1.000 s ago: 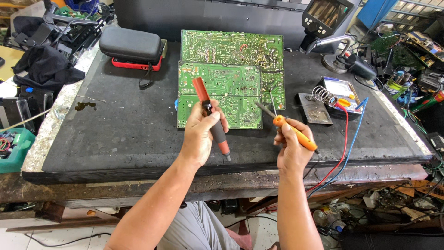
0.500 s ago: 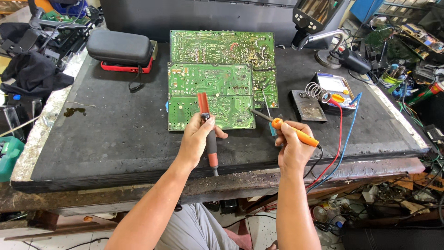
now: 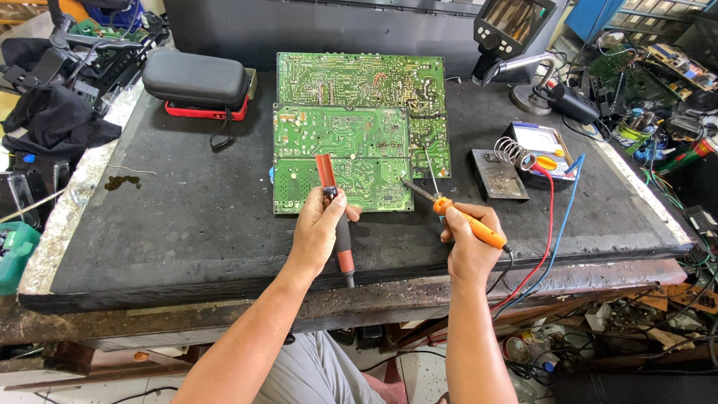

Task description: The person uses a soldering iron and a desoldering pump to work on a green circuit board. They repeatedly apply the soldering iron to various points on the board while holding the pump nearby, occasionally using the pump to remove solder.

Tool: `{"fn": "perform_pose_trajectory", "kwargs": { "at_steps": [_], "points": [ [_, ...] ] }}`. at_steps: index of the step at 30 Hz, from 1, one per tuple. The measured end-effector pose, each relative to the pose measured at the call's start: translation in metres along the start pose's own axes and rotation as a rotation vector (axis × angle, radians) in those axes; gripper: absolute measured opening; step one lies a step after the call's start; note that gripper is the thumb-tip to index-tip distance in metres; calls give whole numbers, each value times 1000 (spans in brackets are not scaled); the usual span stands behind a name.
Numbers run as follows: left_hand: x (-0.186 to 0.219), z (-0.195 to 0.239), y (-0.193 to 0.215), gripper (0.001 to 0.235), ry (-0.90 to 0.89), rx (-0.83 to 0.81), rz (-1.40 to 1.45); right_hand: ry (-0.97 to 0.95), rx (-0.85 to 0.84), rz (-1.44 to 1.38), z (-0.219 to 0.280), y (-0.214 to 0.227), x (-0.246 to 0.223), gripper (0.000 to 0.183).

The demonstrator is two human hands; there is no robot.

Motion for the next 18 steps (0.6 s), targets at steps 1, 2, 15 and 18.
{"fn": "perform_pose_trajectory", "kwargs": {
  "at_steps": [1,2,15,18],
  "points": [
    [11,1,-3,24,-2,0,0,1,-1,-1,-1,1,1,19],
    [17,3,-5,24,99,22,97,-29,10,-59,-3,3,3,18],
    [98,-105,-36,38,-340,-10,-126,-96,-76,-179,-28,-65,10,23],
    [101,-131,-40,41,-426,54,-196,-94,-62,-150,-32,-62,20,23]
  ]
}}
Point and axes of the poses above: each hand's wrist, its own z-axis away from the middle knuckle, its own y-axis out of the back of the hand, x = y × z, the point moved 5 cm from there along -z, towards the middle knuckle, and after that the axes turned 7 degrees about -y, right-handed, at the moved point
